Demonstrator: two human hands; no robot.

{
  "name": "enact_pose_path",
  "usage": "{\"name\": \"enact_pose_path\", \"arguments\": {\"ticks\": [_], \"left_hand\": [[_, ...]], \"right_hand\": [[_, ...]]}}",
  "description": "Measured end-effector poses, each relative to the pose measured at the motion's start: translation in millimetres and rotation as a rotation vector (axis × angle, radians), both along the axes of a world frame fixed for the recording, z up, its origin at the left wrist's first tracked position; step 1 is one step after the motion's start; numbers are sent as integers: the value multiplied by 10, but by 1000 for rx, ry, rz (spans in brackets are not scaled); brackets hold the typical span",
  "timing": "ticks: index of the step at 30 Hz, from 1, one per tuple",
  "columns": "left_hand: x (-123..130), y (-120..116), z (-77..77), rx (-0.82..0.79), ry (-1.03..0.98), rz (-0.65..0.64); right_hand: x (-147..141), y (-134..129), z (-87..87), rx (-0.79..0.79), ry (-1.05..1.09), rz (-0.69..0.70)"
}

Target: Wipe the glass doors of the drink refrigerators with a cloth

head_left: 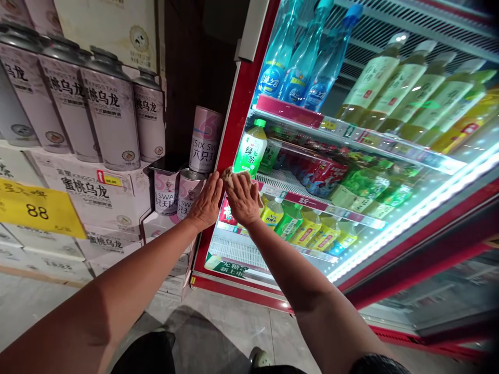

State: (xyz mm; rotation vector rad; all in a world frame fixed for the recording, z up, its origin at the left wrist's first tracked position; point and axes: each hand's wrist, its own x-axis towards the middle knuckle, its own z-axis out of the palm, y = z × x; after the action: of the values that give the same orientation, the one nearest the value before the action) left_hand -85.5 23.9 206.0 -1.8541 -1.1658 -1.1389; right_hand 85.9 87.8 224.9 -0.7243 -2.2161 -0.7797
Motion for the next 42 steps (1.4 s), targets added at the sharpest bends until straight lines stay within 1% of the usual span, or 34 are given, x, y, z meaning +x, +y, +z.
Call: {"name": "enact_pose_path", "arguments": {"ticks": [2, 3, 5, 7, 9, 11, 14, 16, 19, 22, 24, 26, 28, 30, 32, 34, 37, 39, 42], "left_hand": [[38, 43, 88, 37, -17, -5], [63, 65, 131, 41, -21, -17], [125, 104, 201, 19, -18, -49], [195, 133, 240, -20, -4, -61], [263, 156, 255, -40, 20, -41], [325, 177, 266, -50, 46, -4], [406, 215, 295, -113, 44, 61], [454, 253, 313, -190, 32, 92], [509, 334, 304, -275, 25, 111], [534, 414, 255, -316, -4, 128], [535, 447, 223, -325, -19, 136], [533, 464, 201, -320, -23, 139], [530, 473, 186, -305, -29, 139], [526, 485, 173, -283, -41, 135], [519, 499, 159, -260, -47, 121], [503, 511, 146, -245, -46, 105], [474, 520, 133, -249, -41, 90], [459, 520, 130, -260, -36, 91], [452, 520, 127, -275, -40, 98]], "right_hand": [[-5, 13, 101, 35, 78, -40], [-2, 14, 125, 49, 93, -52], [42, 13, 115, 59, 60, -49], [155, 19, 68, 54, -19, -26], [324, 39, 45, 57, -85, -3], [502, 70, 75, 70, -93, -12], [695, 111, 155, 61, -12, -91], [766, 118, 153, 50, 49, -143], [875, 103, 32, 88, 65, -150], [1063, 100, -93, 129, 3, -115], [1209, 126, -100, 125, -9, -120], [1323, 171, -50, 111, 42, -157], [1375, 211, 8, 109, 120, -203], [1373, 226, 18, 116, 178, -232], [1362, 211, -46, 110, 190, -228], [1395, 182, -163, 76, 151, -194], [1570, 169, -325, 33, 78, -150], [1723, 199, -358, 48, 97, -160], [1861, 270, -296, 107, 198, -215]]}}
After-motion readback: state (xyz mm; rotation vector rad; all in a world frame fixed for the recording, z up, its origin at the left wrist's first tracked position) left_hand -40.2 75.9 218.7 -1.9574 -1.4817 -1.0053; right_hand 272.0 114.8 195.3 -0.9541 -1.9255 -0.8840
